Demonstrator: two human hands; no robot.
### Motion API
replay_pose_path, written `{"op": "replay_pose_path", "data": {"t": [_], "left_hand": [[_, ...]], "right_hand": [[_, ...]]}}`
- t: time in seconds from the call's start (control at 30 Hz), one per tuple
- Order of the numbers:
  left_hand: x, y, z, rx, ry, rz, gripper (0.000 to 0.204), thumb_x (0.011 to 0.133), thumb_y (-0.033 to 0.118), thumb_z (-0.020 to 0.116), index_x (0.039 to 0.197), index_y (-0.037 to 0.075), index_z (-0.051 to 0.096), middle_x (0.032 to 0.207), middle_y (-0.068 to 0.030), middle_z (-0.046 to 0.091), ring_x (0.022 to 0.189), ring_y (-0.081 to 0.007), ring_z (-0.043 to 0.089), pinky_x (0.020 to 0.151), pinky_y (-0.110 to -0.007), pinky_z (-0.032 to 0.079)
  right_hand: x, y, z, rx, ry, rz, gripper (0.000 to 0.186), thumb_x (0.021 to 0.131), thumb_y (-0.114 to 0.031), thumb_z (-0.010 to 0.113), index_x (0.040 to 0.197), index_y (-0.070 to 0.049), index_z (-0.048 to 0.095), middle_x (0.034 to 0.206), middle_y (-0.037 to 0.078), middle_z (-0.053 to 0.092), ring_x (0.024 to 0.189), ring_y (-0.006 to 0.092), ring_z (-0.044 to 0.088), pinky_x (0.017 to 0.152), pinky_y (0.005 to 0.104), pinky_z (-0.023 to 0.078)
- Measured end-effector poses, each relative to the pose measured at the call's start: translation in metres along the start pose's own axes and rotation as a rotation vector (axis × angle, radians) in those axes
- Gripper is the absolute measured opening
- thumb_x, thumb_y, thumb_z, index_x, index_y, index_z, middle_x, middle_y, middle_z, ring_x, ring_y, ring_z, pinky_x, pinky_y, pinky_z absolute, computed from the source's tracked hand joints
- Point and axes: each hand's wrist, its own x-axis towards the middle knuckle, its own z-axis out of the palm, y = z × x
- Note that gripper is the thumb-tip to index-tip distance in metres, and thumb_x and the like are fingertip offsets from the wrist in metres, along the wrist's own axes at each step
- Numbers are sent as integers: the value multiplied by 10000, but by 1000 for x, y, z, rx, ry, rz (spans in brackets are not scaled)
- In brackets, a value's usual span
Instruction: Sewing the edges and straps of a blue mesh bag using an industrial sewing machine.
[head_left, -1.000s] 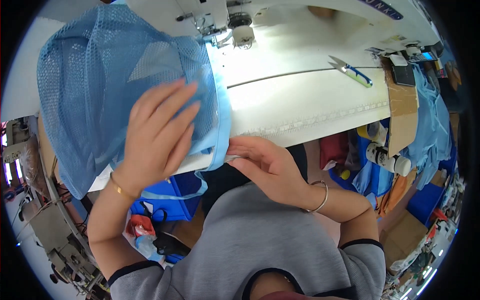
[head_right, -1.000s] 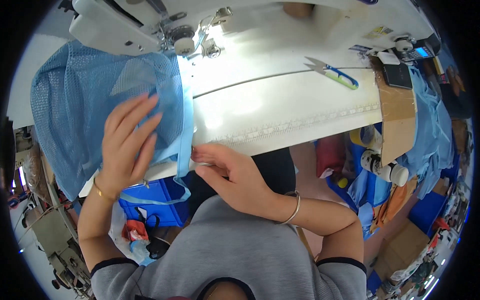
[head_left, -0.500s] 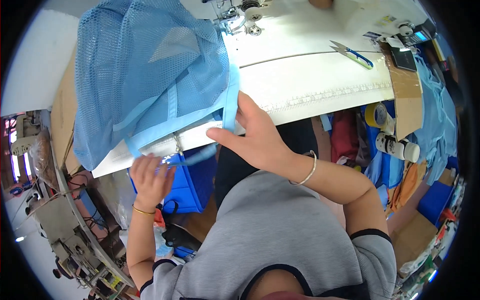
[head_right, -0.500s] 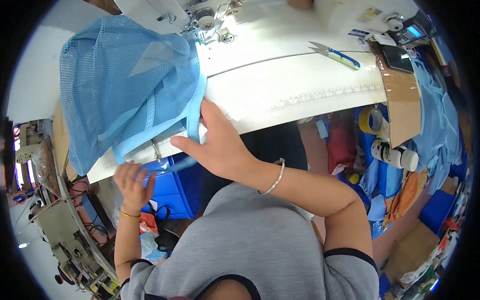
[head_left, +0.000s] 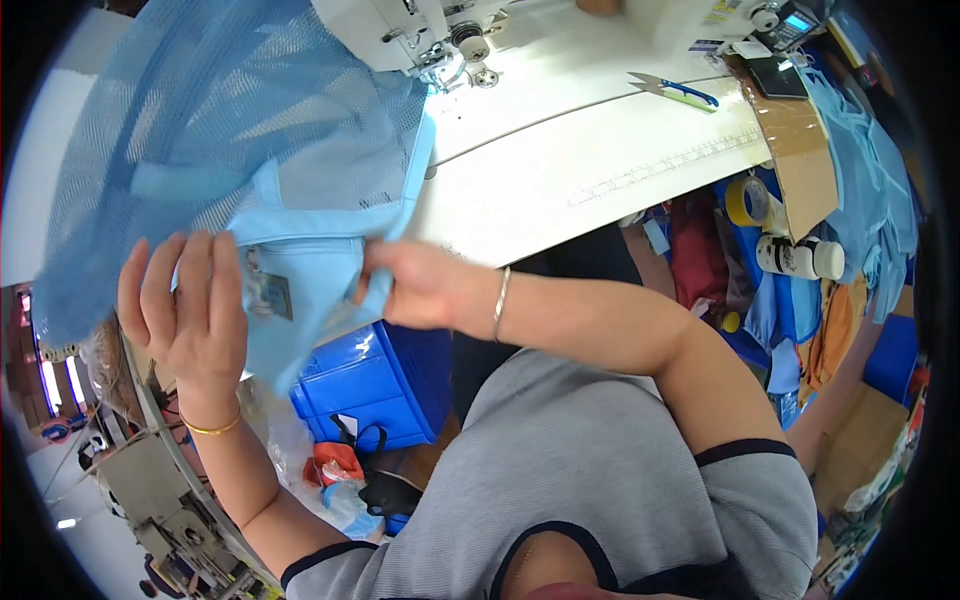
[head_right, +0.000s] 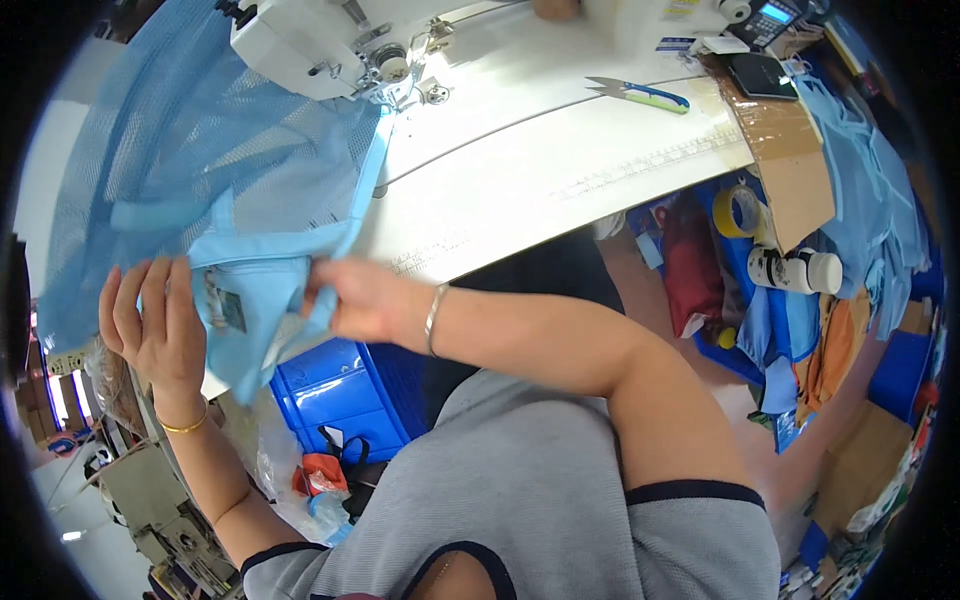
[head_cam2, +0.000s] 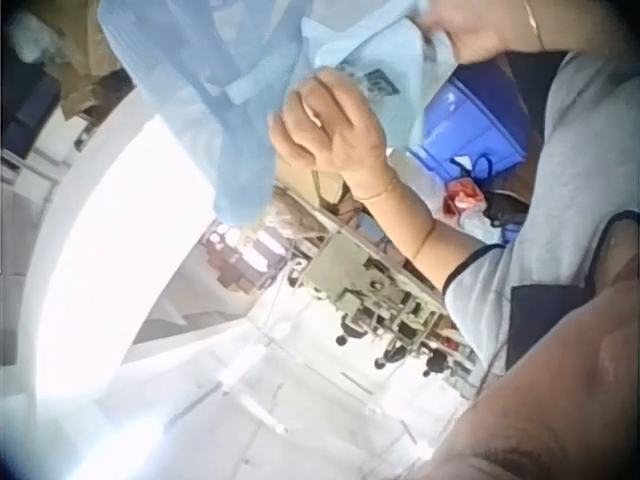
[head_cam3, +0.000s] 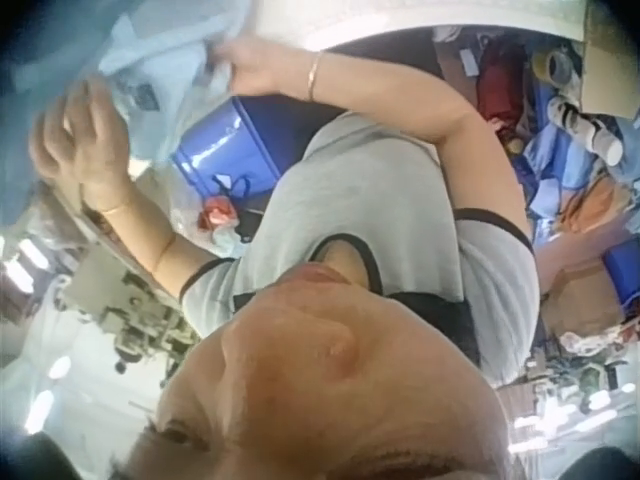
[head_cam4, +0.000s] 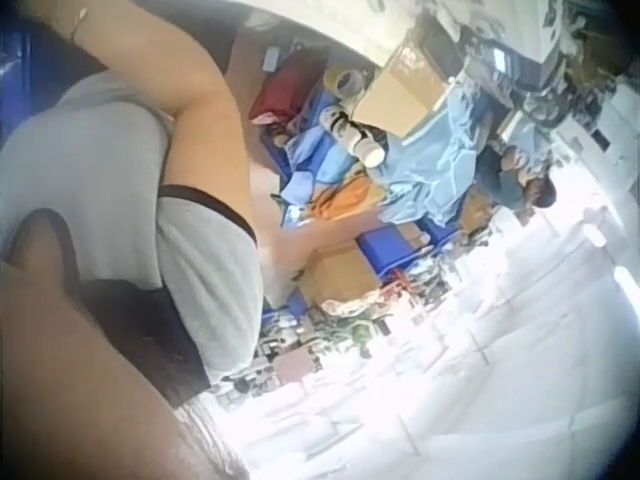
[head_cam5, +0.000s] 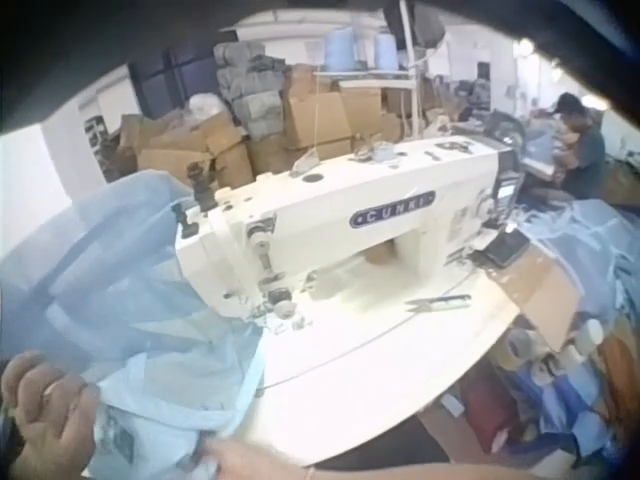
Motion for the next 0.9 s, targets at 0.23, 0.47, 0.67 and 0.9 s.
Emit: {"op": "replay_pose_path", "data": {"t": [0.23, 0.47, 0.67, 0.9], "left_hand": [[13, 98, 22, -983, -277, 28, 408, 819, 158, 627, 1196, 10, 575, 1306, -114, 553, 1210, -296, 502, 1011, -469, 386], [4, 145, 52, -1213, -167, -219, 460, 802, 111, 630, 1234, -20, 546, 1319, -144, 535, 1150, -330, 518, 968, -435, 399], [22, 158, 47, -1156, -142, -122, 360, 782, 78, 656, 1115, -49, 602, 1269, -147, 558, 1118, -321, 528, 906, -428, 443], [25, 160, 47, -1191, -177, -169, 341, 780, 58, 653, 1105, -39, 618, 1257, -131, 566, 1110, -304, 536, 902, -420, 452]], "right_hand": [[-96, 59, -38, -363, 66, 398, 312, 897, 11, 461, 1187, 60, 566, 1087, 212, 644, 913, 233, 661, 798, 317, 534], [-141, 7, -68, -1577, -390, 107, 209, 853, -60, 534, 946, -35, 719, 1064, 135, 676, 1031, 278, 616, 916, 373, 466], [-165, -20, -77, -1680, -524, 37, 206, 885, -16, 522, 1004, -56, 685, 1170, 92, 639, 1223, 283, 518, 1041, 396, 416], [-160, -31, -83, -1656, -585, 61, 219, 876, -8, 556, 1063, -68, 654, 1228, 93, 595, 1230, 281, 509, 1041, 380, 417]]}}
